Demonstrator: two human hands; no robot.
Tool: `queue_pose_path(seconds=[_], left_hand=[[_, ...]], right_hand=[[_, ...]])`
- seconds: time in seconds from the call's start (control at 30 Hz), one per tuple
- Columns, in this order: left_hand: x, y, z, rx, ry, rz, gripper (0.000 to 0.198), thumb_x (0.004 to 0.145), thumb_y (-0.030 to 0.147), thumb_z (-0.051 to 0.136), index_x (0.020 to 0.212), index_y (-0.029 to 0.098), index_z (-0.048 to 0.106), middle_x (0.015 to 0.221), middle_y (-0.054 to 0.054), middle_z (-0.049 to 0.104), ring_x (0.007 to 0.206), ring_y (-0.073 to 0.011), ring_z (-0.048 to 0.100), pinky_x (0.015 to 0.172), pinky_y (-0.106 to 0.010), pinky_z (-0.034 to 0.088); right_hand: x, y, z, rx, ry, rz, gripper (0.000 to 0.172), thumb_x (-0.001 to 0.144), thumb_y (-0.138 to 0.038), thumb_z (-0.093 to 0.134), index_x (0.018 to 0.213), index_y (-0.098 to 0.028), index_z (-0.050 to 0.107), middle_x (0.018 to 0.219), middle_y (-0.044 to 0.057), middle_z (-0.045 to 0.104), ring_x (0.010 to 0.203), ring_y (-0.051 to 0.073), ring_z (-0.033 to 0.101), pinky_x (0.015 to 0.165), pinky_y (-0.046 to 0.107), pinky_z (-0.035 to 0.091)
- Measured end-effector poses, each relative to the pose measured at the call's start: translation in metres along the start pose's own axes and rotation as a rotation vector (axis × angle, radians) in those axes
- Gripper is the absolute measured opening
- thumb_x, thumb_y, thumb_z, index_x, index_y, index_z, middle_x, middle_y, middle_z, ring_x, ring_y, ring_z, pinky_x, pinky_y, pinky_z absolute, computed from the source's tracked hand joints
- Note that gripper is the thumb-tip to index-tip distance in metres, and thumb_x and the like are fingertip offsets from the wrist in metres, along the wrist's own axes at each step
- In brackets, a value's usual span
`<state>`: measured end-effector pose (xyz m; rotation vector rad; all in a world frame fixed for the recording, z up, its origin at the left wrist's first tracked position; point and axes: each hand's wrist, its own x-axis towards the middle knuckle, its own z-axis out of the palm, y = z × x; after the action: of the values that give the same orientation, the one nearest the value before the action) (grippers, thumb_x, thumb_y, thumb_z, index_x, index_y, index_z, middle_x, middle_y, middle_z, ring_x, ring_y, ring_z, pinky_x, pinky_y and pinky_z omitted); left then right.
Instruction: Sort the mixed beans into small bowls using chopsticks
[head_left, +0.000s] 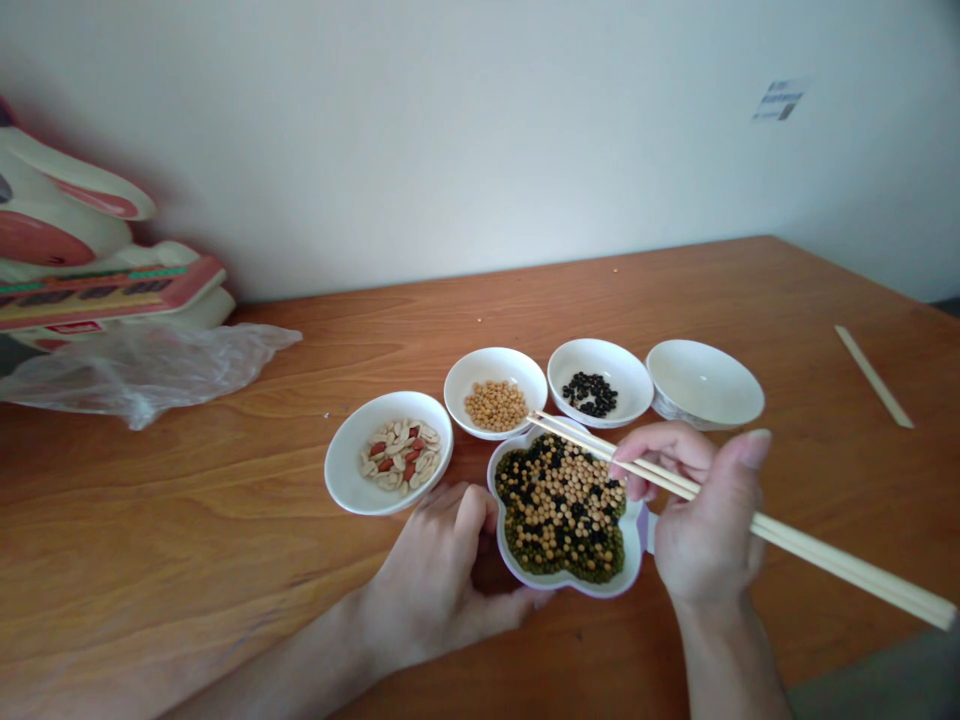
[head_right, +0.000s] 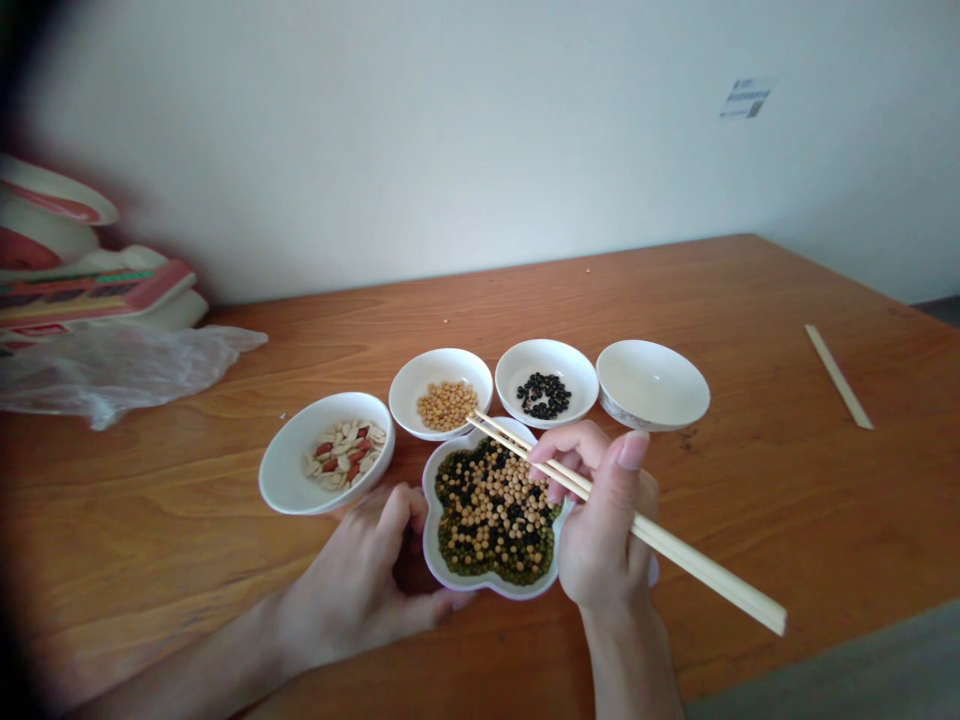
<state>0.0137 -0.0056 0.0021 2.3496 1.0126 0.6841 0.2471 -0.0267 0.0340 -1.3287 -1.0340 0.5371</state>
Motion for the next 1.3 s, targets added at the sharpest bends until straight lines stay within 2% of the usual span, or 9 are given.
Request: queue_pose_path(seconds=[0.1,0.23,0.5,0.6,0.7,0.8,0.87,1.03,1.3], left_hand=[[-0.001,-0.001,0.001,-0.002,-0.008,-0.001,0.051,0.078,0.05,0.091,0.096,0.026,0.05,0.086,0.0,0.074,0.072,-0.0222,0.072,0.063,-0.034,0.054],[-0.003,-0.002,0.002,0.011,-0.017,-0.013,0.051,0.078,0.05,0.091,0.096,0.026,0.05,0.087,0.0,0.074,0.072,-0.0224,0.072,0.063,-0.035,0.054],[-0.003,-0.003,0.001,0.023,-0.018,0.004,0.051,0.08,0.052,0.09,0.098,0.027,0.049,0.092,-0.002,0.075,0.078,-0.0244,0.074,0.064,-0.035,0.056],[-0.003,-0.003,0.002,0.028,-0.015,0.005,0.052,0.08,0.052,0.09,0.098,0.027,0.048,0.091,-0.001,0.075,0.077,-0.0236,0.074,0.066,-0.035,0.056],[-0.003,-0.003,0.002,0.025,-0.011,-0.005,0.051,0.08,0.052,0.09,0.097,0.027,0.049,0.09,-0.001,0.075,0.076,-0.0226,0.073,0.066,-0.035,0.055],[-0.002,-0.001,0.001,0.013,-0.019,-0.024,0.05,0.079,0.051,0.09,0.095,0.026,0.05,0.088,0.0,0.075,0.072,-0.0216,0.072,0.064,-0.034,0.054],[-0.001,0.001,0.0,0.0,-0.021,-0.029,0.049,0.079,0.051,0.09,0.094,0.026,0.05,0.088,-0.001,0.076,0.072,-0.0215,0.072,0.064,-0.033,0.054],[0.001,0.003,-0.003,-0.002,-0.023,-0.027,0.049,0.078,0.052,0.09,0.093,0.026,0.051,0.086,-0.001,0.075,0.071,-0.022,0.072,0.064,-0.034,0.054],[0.0,0.0,-0.001,0.009,-0.05,-0.033,0.05,0.079,0.051,0.09,0.096,0.026,0.05,0.091,-0.003,0.077,0.078,-0.0252,0.076,0.065,-0.036,0.056]], right_hand=[[-0.001,-0.003,0.001,0.019,0.011,0.065,0.089,0.101,-0.086,0.023,0.069,-0.021,0.073,0.06,0.006,0.069,0.051,0.014,0.053,0.048,0.027,0.04],[0.0,-0.005,-0.002,0.023,0.024,0.053,0.092,0.097,-0.091,0.023,0.063,-0.021,0.072,0.056,0.006,0.066,0.049,0.015,0.053,0.046,0.027,0.041],[0.004,-0.009,-0.026,-0.085,0.08,0.029,0.093,0.1,-0.087,0.017,0.058,-0.022,0.069,0.054,0.007,0.064,0.052,0.017,0.055,0.048,0.029,0.044],[0.005,-0.003,-0.035,-0.154,0.027,0.02,0.095,0.1,-0.087,0.013,0.06,-0.022,0.07,0.055,0.007,0.065,0.053,0.017,0.056,0.048,0.029,0.044],[0.005,0.007,-0.042,-0.219,-0.117,-0.039,0.099,0.099,-0.089,0.01,0.061,-0.021,0.072,0.054,0.007,0.064,0.051,0.017,0.056,0.045,0.029,0.043],[0.004,0.013,-0.045,-0.249,-0.193,-0.054,0.095,0.104,-0.081,0.011,0.065,-0.021,0.072,0.051,0.005,0.058,0.049,0.016,0.054,0.043,0.028,0.038],[0.002,0.015,-0.044,-0.253,-0.206,-0.071,0.092,0.106,-0.077,0.012,0.066,-0.021,0.072,0.05,0.004,0.054,0.047,0.016,0.052,0.042,0.028,0.035],[0.001,0.014,-0.04,-0.272,-0.193,-0.088,0.087,0.108,-0.074,0.015,0.072,-0.021,0.074,0.055,0.004,0.06,0.05,0.016,0.054,0.044,0.029,0.037],[0.0,0.009,-0.036,-0.291,-0.19,-0.092,0.081,0.111,-0.068,0.019,0.073,-0.021,0.073,0.052,0.002,0.056,0.047,0.015,0.053,0.046,0.029,0.035]])
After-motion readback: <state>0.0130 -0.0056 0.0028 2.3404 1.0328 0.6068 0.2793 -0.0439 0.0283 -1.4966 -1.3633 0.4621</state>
